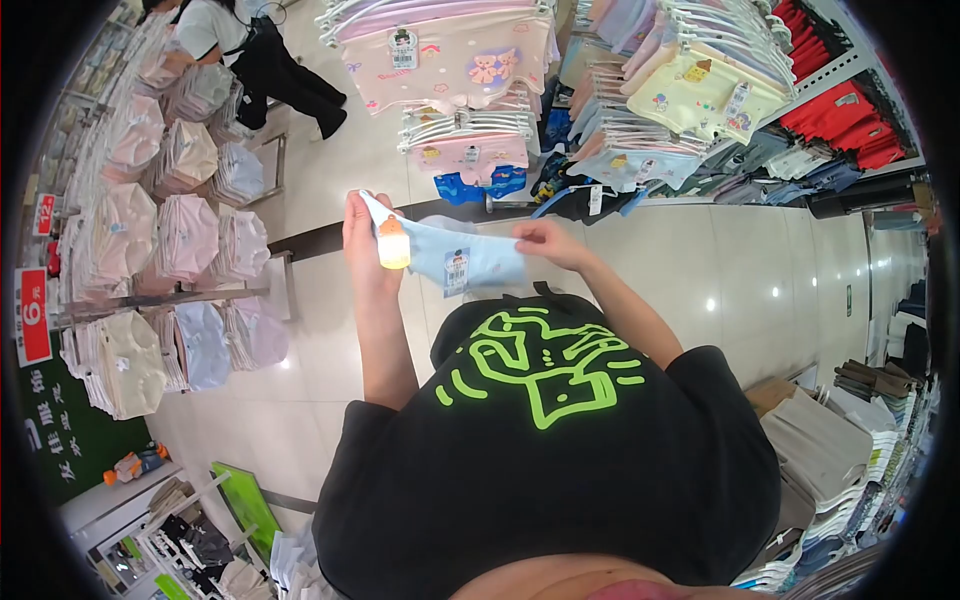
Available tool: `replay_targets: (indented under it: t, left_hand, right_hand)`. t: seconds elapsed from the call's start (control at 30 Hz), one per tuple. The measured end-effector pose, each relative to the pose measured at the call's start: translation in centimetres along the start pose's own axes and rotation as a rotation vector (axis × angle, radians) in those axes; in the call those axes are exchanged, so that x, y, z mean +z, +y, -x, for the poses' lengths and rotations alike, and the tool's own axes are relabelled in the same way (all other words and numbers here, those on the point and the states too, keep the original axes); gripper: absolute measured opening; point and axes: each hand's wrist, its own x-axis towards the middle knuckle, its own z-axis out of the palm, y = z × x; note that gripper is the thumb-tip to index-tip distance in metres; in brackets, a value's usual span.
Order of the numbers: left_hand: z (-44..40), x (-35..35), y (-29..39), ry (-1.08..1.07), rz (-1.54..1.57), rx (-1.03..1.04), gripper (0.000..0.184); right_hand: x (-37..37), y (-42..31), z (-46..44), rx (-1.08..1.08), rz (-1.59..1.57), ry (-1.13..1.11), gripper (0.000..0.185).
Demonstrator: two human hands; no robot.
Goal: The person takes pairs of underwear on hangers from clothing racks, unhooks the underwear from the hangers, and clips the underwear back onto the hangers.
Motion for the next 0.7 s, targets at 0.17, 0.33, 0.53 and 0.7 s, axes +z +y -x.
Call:
replay_targets:
  t: [0.17, 0.33, 0.53, 0.7]
  left_hand:
    - [-0.7, -1.9, -0.8, 0.213, -0.306, 0.214, 0.018]
    - [-1.7, -4.1, -2.2, 0.447, -0.35, 0.387, 0.018]
    - [-2.2, -4.2, -4.4, 0.378, -0.377, 0.409, 0.019]
    - [-0.2, -3.4, -4.0, 0.437, -0.274, 0.342, 0.015]
  right_hand:
    - [-2.8, -2.3, 1.6, -0.039, 0.325, 0.418, 0.009]
    - [-4.8, -7.2, 4.1, -0.271, 0.558, 0.683, 0.008]
    - [-1.9, -11.3, 4.4, -0.335, 0.774, 0.702, 0.007]
    - [-2.5, -11.9, 5.6, -0.341, 0.702, 0.736, 0.009]
